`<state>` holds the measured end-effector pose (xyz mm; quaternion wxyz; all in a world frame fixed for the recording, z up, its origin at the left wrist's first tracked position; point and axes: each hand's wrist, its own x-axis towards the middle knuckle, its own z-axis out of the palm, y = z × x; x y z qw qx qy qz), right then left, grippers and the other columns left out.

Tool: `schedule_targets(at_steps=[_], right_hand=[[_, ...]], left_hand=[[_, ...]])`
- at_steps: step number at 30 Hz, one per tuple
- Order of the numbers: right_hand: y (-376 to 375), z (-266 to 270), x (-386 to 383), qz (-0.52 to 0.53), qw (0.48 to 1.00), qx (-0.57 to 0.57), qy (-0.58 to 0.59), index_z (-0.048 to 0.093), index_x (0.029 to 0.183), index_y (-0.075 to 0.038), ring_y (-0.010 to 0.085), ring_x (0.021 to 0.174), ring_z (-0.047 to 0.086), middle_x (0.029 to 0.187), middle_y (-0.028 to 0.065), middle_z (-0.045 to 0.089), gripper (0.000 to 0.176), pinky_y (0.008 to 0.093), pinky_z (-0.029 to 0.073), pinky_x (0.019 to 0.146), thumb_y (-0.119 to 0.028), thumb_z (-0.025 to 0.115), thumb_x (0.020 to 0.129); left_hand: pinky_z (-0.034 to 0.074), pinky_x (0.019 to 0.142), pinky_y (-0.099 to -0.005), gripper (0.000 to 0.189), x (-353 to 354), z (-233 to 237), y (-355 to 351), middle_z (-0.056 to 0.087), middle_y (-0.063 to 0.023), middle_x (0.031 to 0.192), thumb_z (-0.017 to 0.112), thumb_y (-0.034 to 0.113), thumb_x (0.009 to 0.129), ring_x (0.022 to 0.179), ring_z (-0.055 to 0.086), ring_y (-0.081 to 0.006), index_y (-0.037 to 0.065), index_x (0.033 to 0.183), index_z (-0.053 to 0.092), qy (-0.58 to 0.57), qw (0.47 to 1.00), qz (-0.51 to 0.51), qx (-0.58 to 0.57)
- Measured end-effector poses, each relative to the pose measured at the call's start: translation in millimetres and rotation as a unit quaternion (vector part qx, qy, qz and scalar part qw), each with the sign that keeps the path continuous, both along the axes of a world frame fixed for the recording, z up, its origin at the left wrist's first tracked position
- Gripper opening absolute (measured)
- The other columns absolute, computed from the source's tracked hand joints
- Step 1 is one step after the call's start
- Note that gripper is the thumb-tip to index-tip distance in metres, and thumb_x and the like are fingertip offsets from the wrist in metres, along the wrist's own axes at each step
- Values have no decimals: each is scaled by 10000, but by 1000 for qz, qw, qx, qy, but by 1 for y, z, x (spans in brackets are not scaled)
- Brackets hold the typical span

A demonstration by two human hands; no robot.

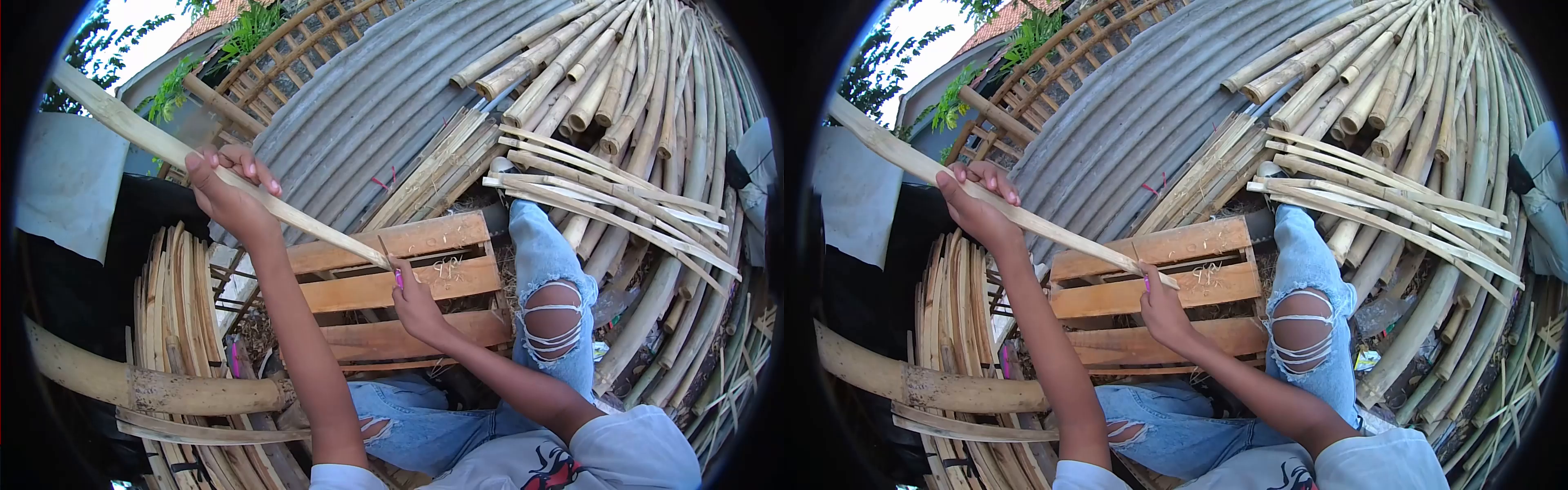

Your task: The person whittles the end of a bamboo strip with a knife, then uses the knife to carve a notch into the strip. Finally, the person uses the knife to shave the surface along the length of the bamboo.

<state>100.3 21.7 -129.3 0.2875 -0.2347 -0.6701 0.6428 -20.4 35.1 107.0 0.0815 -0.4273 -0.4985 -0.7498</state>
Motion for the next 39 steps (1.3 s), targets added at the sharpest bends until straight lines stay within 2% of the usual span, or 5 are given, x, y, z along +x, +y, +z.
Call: schedule_targets(at_steps=[20, 29, 33, 36, 39], right_hand=[[18, -93, -16, -57, 972, -169, -154, 411, 1255, -79, 440, 1034, 553, 1045, 270, 593, 376, 465, 422, 880, -109, 422, 881], [-9, -5, 4, 11, 994, -110, -3, 316, 1370, -84, 380, 906, 600, 1021, 231, 581, 444, 385, 442, 788, -90, 399, 934], [-15, -41, -6, -31, 994, -107, -19, 284, 1377, -114, 443, 697, 585, 722, 277, 557, 473, 486, 424, 625, -80, 408, 922], [-17, -1, 7, -4, 998, -51, 23, 314, 1332, -88, 435, 722, 591, 746, 270, 566, 428, 497, 426, 636, -69, 407, 915], [-12, -65, -8, -30, 992, -82, -88, 307, 1337, -71, 442, 713, 588, 752, 268, 574, 429, 497, 440, 642, -76, 406, 919]], left_hand=[[292, 350, -238, 441, -18, 1, 5, 378, -26, 589, 328, 572, 953, 376, 362, -122, 145, 843, 351, 4, 1000, 2, -22], [293, 357, -238, 413, -19, 1, 4, 384, -34, 607, 295, 529, 976, 385, 362, -123, 140, 848, 347, 5, 1000, 20, -23], [289, 362, -238, 418, -18, 1, 4, 380, -35, 607, 294, 533, 976, 391, 367, -125, 138, 850, 343, 10, 999, 13, -27], [286, 361, -236, 418, -18, 0, 3, 378, -34, 605, 292, 533, 976, 391, 366, -126, 137, 854, 342, 18, 1000, 0, -22], [290, 357, -237, 421, -14, 1, 4, 378, -34, 604, 301, 537, 974, 385, 364, -124, 136, 853, 342, 8, 1000, 8, -21]])
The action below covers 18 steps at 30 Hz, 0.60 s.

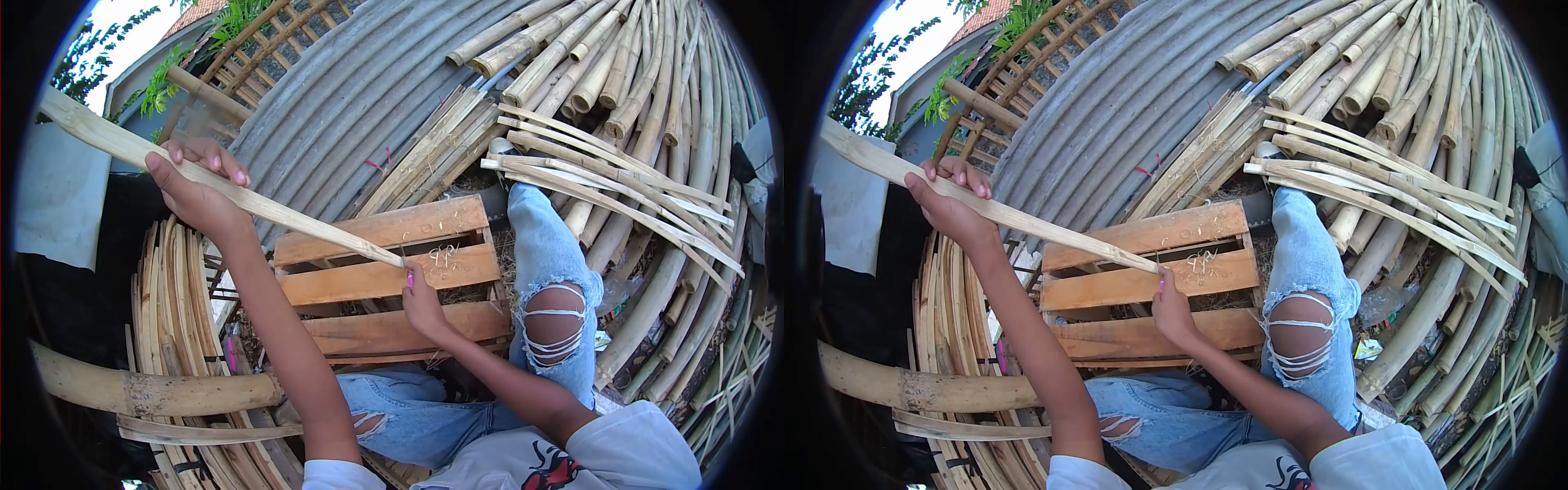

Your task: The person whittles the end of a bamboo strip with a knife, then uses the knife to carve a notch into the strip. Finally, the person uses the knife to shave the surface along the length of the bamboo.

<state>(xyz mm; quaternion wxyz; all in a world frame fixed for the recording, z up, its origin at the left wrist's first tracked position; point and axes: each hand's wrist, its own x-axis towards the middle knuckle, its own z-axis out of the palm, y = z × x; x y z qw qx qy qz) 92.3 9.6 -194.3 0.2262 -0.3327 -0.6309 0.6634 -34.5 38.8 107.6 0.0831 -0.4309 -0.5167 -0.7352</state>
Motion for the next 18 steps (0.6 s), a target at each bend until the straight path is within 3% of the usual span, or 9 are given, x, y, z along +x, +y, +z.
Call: schedule_targets(at_steps=[1, 2, 4, 5, 8, 12, 16, 18], right_hand=[[5, -37, -11, -28, 998, 60, -13, 247, 1401, -84, 373, 618, 600, 718, 229, 581, 509, 448, 464, 609, -83, 427, 924], [12, -22, -11, -29, 997, 64, -9, 247, 1401, -84, 373, 618, 600, 718, 229, 581, 509, 448, 464, 609, -83, 427, 924], [30, 22, -4, -19, 994, -108, 22, 182, 1445, -82, 262, 536, 589, 711, 187, 610, 593, 396, 472, 564, -83, 457, 920], [33, 21, -7, -39, 997, -60, 38, 148, 1461, -57, 126, 472, 537, 730, 97, 634, 664, 286, 437, 461, -75, 508, 904], [47, 51, -1, -78, 988, -96, 97, 145, 1454, -34, 112, 486, 541, 702, 78, 642, 682, 255, 423, 418, -78, 535, 896], [40, 30, -20, -130, 971, -130, 152, 234, 1431, -31, 94, 487, 532, 791, 86, 686, 698, 234, 394, 386, -63, 613, 846], [35, 39, -20, -145, 975, -111, 125, 307, 1388, -23, 81, 508, 540, 819, 88, 697, 675, 228, 376, 377, -36, 654, 809], [36, 39, -25, -146, 974, -88, 150, 340, 1357, -19, 108, 631, 608, 802, 98, 700, 671, 250, 466, 551, -5, 676, 776]], left_hand=[[300, 357, -236, 423, 0, 0, -1, 380, -35, 600, 311, 538, 972, 382, 365, -121, 135, 847, 342, -5, 1000, 3, 0], [300, 357, -236, 423, 0, 1, -1, 380, -35, 600, 311, 538, 972, 382, 365, -121, 135, 847, 342, -1, 1000, 1, 5], [308, 359, -238, 422, 0, 0, -4, 381, -36, 595, 324, 536, 970, 381, 367, -118, 134, 842, 340, -5, 1000, -9, 7], [307, 349, -237, 424, 2, -1, -4, 379, -37, 590, 333, 538, 967, 377, 364, -116, 134, 839, 336, 1, 1000, -4, 14], [308, 336, -236, 428, 4, -1, -6, 377, -38, 586, 336, 542, 965, 370, 360, -115, 134, 835, 334, 1, 1000, -8, 14], [311, 328, -234, 426, 9, 1, -6, 376, -43, 584, 323, 534, 969, 366, 358, -117, 131, 830, 328, -4, 1000, -9, 17], [316, 324, -241, 426, 11, 0, -6, 377, -47, 584, 320, 533, 970, 366, 360, -122, 130, 832, 327, -2, 1000, -17, 18], [316, 319, -239, 428, 9, -1, -7, 379, -48, 586, 330, 537, 967, 364, 364, -123, 129, 836, 330, 5, 999, -19, 28]])
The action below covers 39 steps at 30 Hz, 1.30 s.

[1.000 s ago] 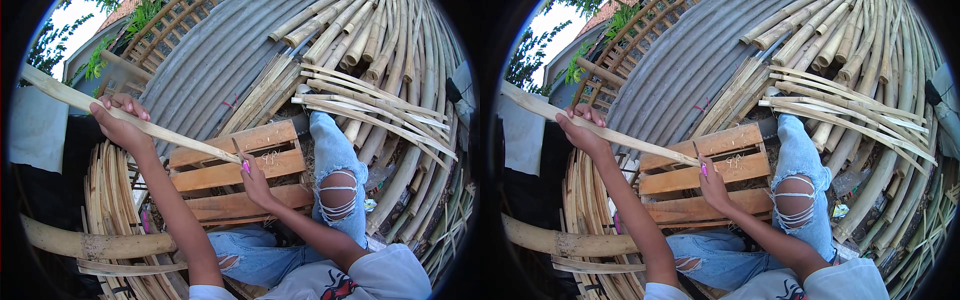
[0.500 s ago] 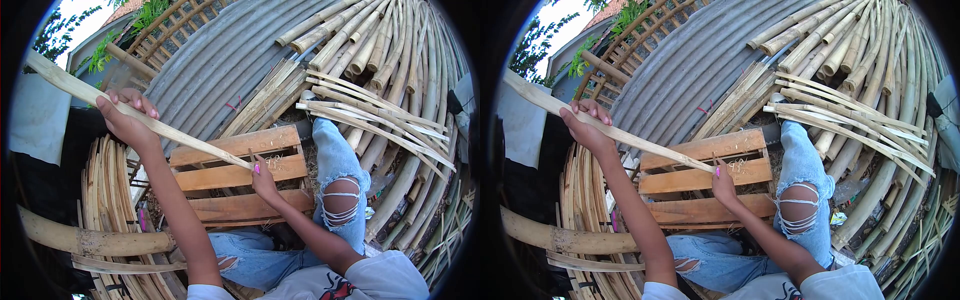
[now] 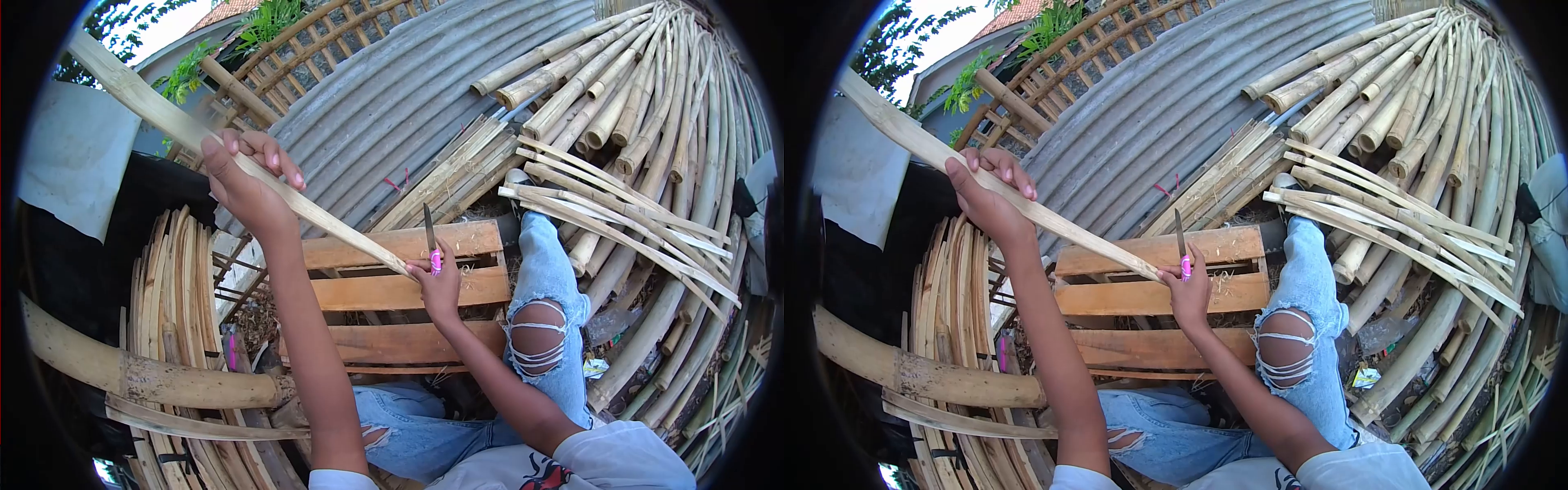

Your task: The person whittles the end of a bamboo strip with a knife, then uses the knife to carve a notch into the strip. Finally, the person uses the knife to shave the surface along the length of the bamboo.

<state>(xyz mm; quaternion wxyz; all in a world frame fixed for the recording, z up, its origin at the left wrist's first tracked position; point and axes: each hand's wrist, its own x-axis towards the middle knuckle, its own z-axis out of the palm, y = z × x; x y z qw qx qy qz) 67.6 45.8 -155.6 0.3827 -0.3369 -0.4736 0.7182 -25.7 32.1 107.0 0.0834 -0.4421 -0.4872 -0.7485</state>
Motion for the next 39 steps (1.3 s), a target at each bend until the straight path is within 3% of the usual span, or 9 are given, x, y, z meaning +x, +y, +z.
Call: schedule_targets(at_steps=[3, 6, 13, 21, 28, 31, 34, 35, 39], right_hand=[[-1, 1, -2, -5, 1000, -12, 6, 376, 1314, -14, 121, 702, 631, 802, 104, 701, 628, 255, 475, 636, 1, 685, 767], [-1, 2, -4, -14, 1000, -2, -10, 390, 1271, -14, 80, 705, 609, 816, 89, 696, 580, 208, 436, 547, 23, 684, 773], [3, -10, -13, -13, 998, 56, 22, 398, 1244, -4, 104, 716, 614, 733, 52, 638, 544, 231, 474, 612, 30, 673, 776], [13, 7, -3, 52, 991, -113, 52, 451, 1192, 5, 48, 485, 467, 708, 37, 621, 543, 207, 329, 393, -60, 736, 734], [12, 0, 6, 12, 996, -78, 41, 447, 1216, 24, 27, 478, 464, 731, 38, 654, 550, 187, 312, 384, -69, 729, 752], [11, 5, 7, 37, 996, -70, 44, 467, 1183, 20, 63, 676, 595, 819, 105, 699, 507, 202, 426, 552, -33, 731, 754], [9, 5, 3, 47, 997, -39, 41, 443, 1207, 12, 71, 637, 604, 841, 105, 694, 526, 183, 392, 460, 3, 712, 754], [7, -3, -4, 31, 996, -22, 79, 433, 1202, 13, 102, 734, 639, 847, 124, 690, 516, 194, 445, 550, 24, 699, 759], [5, -11, -9, 21, 996, -13, 90, 424, 1200, 15, 113, 763, 643, 843, 134, 686, 507, 207, 468, 615, 36, 687, 767]], left_hand=[[337, 317, -240, 431, -4, -1, -2, 405, -68, 559, 312, 512, 981, 353, 400, -139, 109, 830, 340, -5, 999, -33, 6], [335, 315, -238, 430, -3, -1, 0, 406, -66, 557, 315, 510, 981, 350, 397, -138, 108, 827, 344, -13, 999, -32, 6], [333, 318, -235, 402, -2, 0, 2, 408, -62, 557, 325, 473, 988, 349, 395, -136, 106, 827, 347, -9, 1000, -13, 10], [336, 323, -228, 391, -3, -2, -3, 413, -64, 561, 319, 466, 992, 355, 404, -136, 106, 842, 348, 0, 999, -36, 9], [339, 327, -242, 480, -8, 0, -6, 399, -55, 557, 295, 549, 968, 356, 405, -134, 100, 806, 346, -5, 1000, 4, -16], [325, 323, -235, 494, -5, 1, -4, 387, -51, 569, 327, 580, 949, 358, 387, -129, 104, 822, 356, 3, 999, 51, -14], [321, 320, -234, 489, -7, 0, -4, 375, -52, 576, 336, 590, 942, 355, 373, -129, 112, 843, 363, -3, 999, 42, -10], [318, 318, -234, 483, -7, 0, -3, 360, -50, 580, 351, 595, 936, 351, 366, -131, 120, 852, 361, 2, 999, 35, -11], [289, 349, -220, 426, -2, 0, -2, 364, -33, 599, 332, 539, 966, 386, 360, -104, 133, 834, 342, -1, 1000, 23, -12]])
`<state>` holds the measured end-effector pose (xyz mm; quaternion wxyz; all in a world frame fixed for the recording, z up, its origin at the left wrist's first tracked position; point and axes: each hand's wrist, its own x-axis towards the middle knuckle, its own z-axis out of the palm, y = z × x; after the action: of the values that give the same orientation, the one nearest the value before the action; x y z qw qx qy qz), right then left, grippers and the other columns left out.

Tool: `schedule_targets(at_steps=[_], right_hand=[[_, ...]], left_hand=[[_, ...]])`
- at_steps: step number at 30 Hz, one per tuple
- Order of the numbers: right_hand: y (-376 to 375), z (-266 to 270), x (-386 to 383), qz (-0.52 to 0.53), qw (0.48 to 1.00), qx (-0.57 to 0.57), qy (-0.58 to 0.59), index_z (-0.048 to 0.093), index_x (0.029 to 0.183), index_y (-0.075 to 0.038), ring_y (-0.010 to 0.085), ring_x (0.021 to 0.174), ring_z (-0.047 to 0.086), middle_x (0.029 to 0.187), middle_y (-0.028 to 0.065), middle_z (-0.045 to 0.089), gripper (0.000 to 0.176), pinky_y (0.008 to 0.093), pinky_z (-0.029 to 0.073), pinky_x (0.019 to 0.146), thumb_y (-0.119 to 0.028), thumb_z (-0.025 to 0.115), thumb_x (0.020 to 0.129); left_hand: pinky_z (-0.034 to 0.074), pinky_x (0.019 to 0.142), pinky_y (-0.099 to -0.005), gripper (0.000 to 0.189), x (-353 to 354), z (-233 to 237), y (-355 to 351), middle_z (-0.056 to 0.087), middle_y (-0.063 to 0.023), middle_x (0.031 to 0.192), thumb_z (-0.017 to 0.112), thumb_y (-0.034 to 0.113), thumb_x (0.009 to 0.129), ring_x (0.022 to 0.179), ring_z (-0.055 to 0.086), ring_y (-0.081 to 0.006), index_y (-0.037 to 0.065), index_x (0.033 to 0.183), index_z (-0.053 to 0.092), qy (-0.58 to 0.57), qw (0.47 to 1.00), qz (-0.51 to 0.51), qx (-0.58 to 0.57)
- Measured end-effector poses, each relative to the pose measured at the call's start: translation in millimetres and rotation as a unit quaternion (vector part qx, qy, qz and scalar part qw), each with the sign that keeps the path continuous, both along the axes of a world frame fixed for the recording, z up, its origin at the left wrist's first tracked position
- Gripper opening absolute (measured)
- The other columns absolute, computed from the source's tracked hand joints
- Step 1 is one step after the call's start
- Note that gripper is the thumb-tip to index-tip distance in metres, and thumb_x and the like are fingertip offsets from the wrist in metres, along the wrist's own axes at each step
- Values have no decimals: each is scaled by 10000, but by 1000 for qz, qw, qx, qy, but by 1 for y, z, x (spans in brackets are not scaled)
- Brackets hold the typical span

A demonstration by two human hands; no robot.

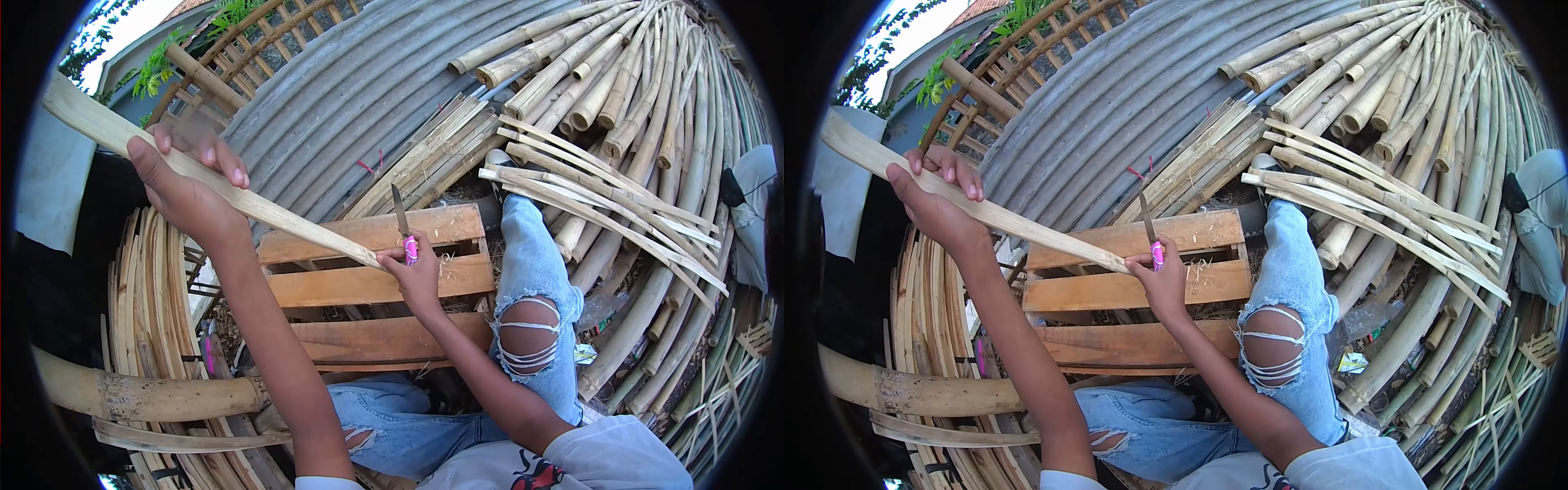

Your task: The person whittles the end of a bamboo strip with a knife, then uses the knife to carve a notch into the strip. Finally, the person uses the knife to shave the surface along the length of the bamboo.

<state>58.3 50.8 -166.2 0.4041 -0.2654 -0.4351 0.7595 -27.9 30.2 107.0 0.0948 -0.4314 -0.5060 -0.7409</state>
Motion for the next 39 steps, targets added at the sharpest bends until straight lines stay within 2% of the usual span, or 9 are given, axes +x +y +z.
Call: schedule_targets(at_steps=[3, 5, 9, 12, 15, 20, 26, 34, 39], right_hand=[[2, -1, -2, -7, 999, 25, -32, 440, 1178, 18, 99, 741, 634, 811, 112, 683, 487, 215, 470, 629, 13, 695, 762], [4, 18, 5, 5, 987, 84, -135, 478, 1128, 25, 94, 716, 624, 763, 89, 676, 442, 236, 474, 644, -26, 700, 749], [0, -5, -3, -33, 989, 60, -127, 516, 1076, 28, 96, 689, 617, 730, 78, 671, 407, 248, 474, 647, -53, 699, 722], [1, -13, 5, -26, 979, 36, -198, 529, 1045, 62, 109, 675, 619, 732, 84, 676, 385, 251, 481, 673, -35, 673, 702], [1, -11, 4, -30, 990, 15, -140, 548, 1072, 42, 151, 700, 653, 754, 100, 693, 408, 302, 496, 702, -81, 676, 704], [3, 6, 6, -26, 999, -13, -25, 523, 1130, 41, 117, 720, 645, 815, 114, 706, 439, 267, 493, 693, -38, 689, 731], [1, -6, 6, -15, 993, 64, -98, 514, 1152, 32, 105, 706, 639, 847, 113, 712, 476, 251, 492, 674, -52, 718, 730], [3, 10, 8, -26, 975, 140, -171, 516, 1135, 11, 128, 544, 555, 768, 55, 707, 454, 277, 446, 561, -81, 705, 733], [7, 15, 8, -12, 971, 151, -186, 509, 1110, 28, 75, 621, 578, 753, 66, 686, 446, 240, 453, 597, -47, 714, 721]], left_hand=[[288, 350, -220, 421, 1, 0, 1, 361, -30, 598, 326, 532, 970, 382, 354, -103, 134, 834, 343, 6, 1000, -7, -2], [290, 349, -219, 416, 1, 0, 1, 360, -28, 595, 328, 526, 972, 378, 349, -102, 134, 833, 344, 2, 1000, -19, 1], [319, 293, -231, 463, 1, 0, 0, 363, -47, 570, 356, 573, 946, 330, 349, -124, 124, 836, 335, 6, 1000, -7, 8], [302, 323, -217, 430, 0, -2, -1, 365, -29, 592, 350, 547, 959, 367, 350, -100, 137, 832, 341, -1, 1000, -22, 10], [335, 310, -240, 456, -1, -1, -2, 384, -53, 571, 319, 550, 966, 344, 365, -123, 111, 844, 338, -10, 1000, -15, 8], [336, 324, -239, 454, 1, -1, -3, 389, -56, 577, 307, 541, 972, 351, 372, -128, 106, 846, 345, -6, 1000, -14, 4], [334, 324, -238, 451, 6, 0, -3, 386, -60, 575, 304, 533, 975, 351, 377, -129, 102, 848, 345, -9, 1000, -18, 7], [308, 306, -231, 443, 6, 0, 2, 370, -36, 583, 346, 559, 954, 347, 345, -112, 135, 831, 322, -9, 1000, -15, 9], [311, 312, -232, 442, 1, -1, 1, 369, -34, 586, 344, 559, 955, 356, 351, -111, 135, 833, 328, -12, 1000, -26, 10]])
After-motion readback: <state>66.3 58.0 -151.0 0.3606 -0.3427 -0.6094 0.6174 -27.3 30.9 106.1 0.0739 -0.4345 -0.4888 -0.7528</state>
